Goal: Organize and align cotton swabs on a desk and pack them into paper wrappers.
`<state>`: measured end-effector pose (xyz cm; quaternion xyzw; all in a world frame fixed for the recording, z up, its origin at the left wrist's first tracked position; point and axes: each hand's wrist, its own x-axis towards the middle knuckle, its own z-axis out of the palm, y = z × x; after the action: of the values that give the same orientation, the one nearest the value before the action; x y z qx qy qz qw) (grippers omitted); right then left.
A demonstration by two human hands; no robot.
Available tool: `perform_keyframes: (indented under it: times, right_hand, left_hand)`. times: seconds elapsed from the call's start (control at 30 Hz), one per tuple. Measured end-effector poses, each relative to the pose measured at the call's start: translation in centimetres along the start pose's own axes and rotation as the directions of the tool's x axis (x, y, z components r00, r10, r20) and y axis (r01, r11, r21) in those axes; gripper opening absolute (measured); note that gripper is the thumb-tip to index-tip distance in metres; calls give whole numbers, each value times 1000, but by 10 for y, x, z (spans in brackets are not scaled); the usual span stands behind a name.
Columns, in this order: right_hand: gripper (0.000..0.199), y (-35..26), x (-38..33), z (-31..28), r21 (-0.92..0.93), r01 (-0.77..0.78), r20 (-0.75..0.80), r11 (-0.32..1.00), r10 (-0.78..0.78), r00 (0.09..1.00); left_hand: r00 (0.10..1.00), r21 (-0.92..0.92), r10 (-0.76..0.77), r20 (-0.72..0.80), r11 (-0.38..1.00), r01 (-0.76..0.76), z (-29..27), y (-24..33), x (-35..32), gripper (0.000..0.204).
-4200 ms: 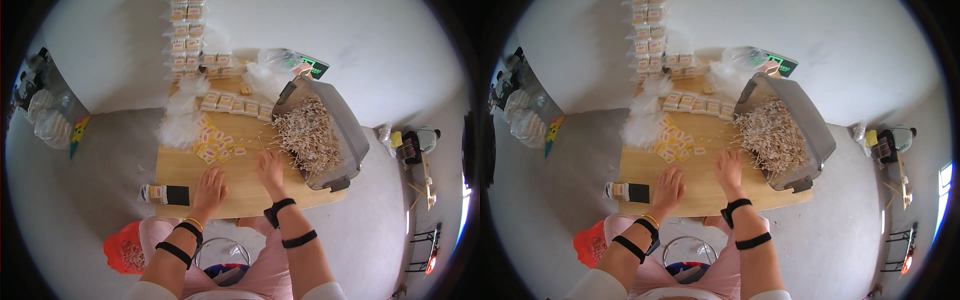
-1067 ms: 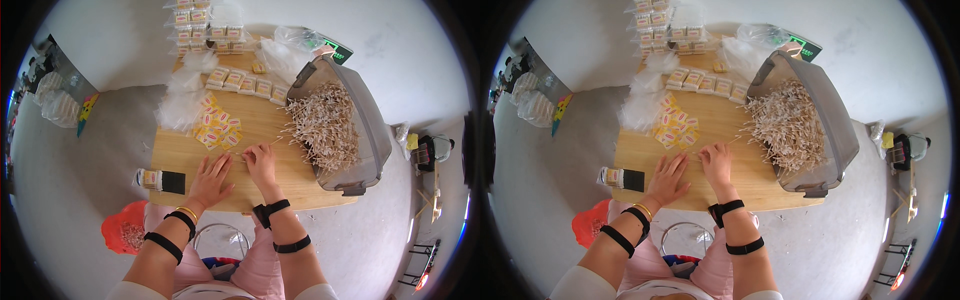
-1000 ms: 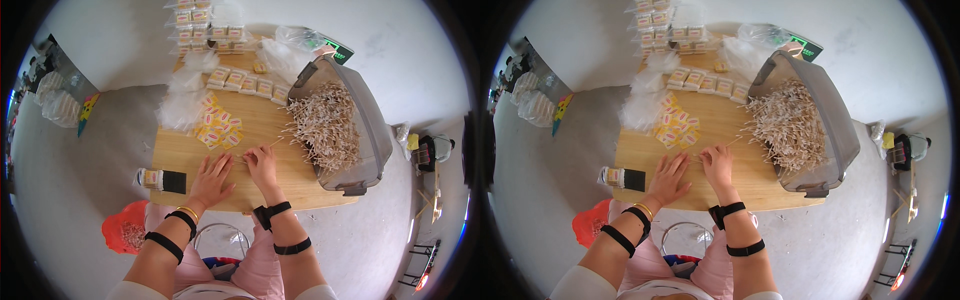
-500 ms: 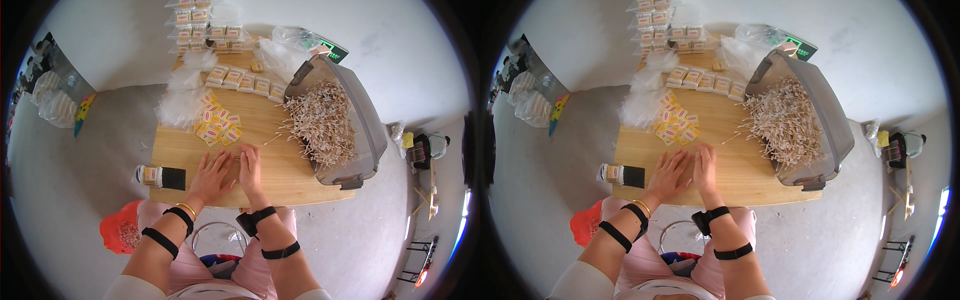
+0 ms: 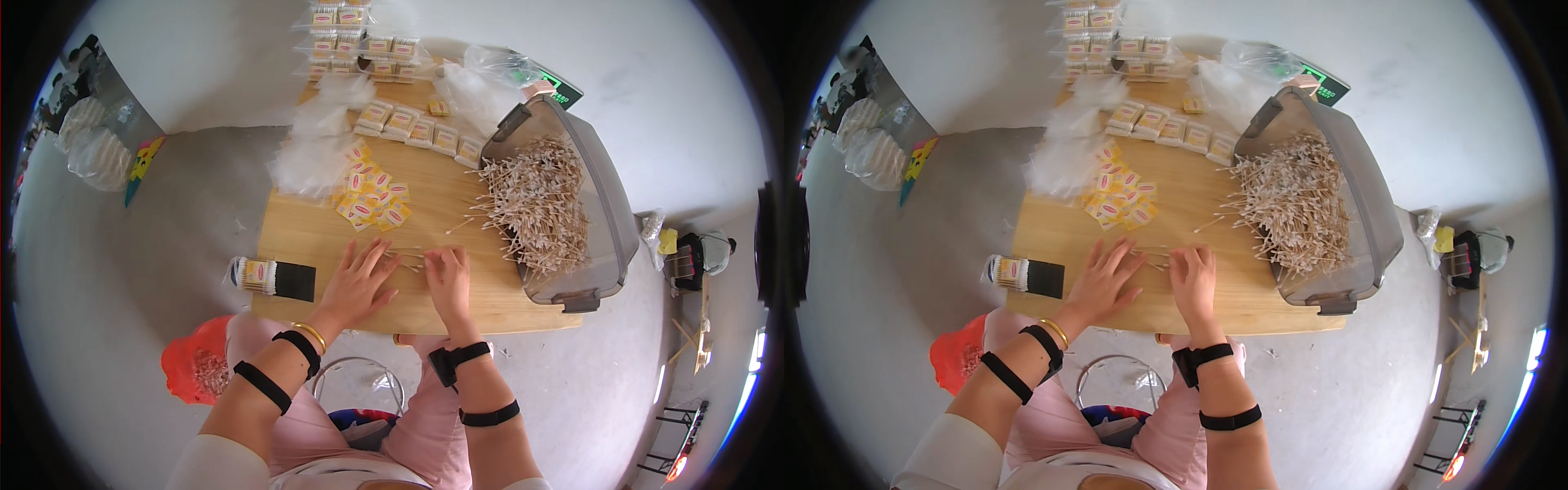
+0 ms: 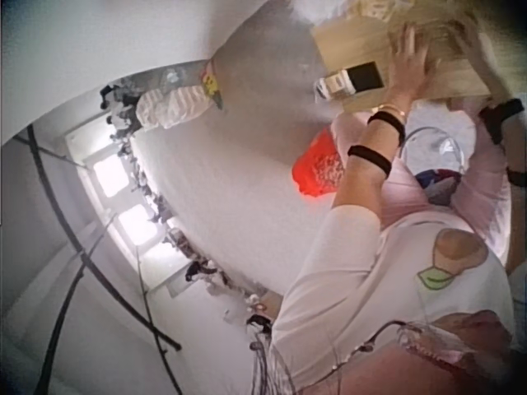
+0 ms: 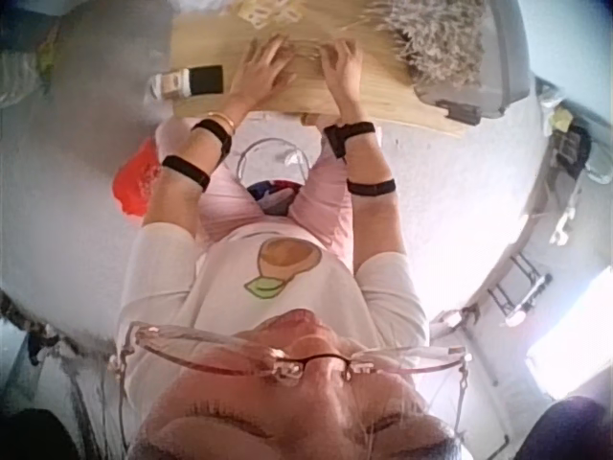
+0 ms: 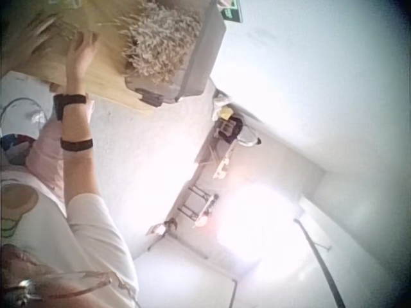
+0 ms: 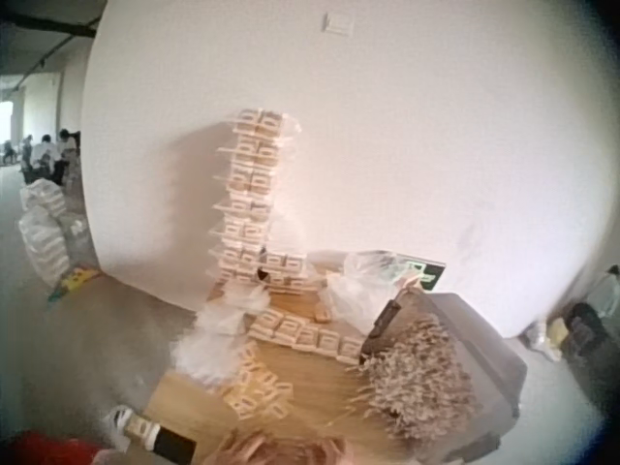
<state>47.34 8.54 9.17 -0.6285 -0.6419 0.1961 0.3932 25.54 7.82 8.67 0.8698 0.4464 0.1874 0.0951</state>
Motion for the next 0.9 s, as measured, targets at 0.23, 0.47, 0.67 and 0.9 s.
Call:
perform_keyframes:
  times: [0.23,0.47,0.67,0.9]
  right_hand:
    - [15,-15,16,14,-155,182,160,971,-157,975]
    - [15,-3,28,8,-135,236,306,962,-186,934]
    - [16,-11,41,5,-222,321,327,921,-240,914]
    - [11,-12,47,4,-278,370,373,886,-255,892]
  left_hand:
    - [997,-148,-52,-59,988,43,3,-1,-3,58]
    - [994,-155,-41,-97,988,26,2,-3,-4,44]
    - [993,-180,-54,-110,983,33,2,-3,-4,42]
    - [982,-306,-118,-144,950,69,6,-5,0,44]
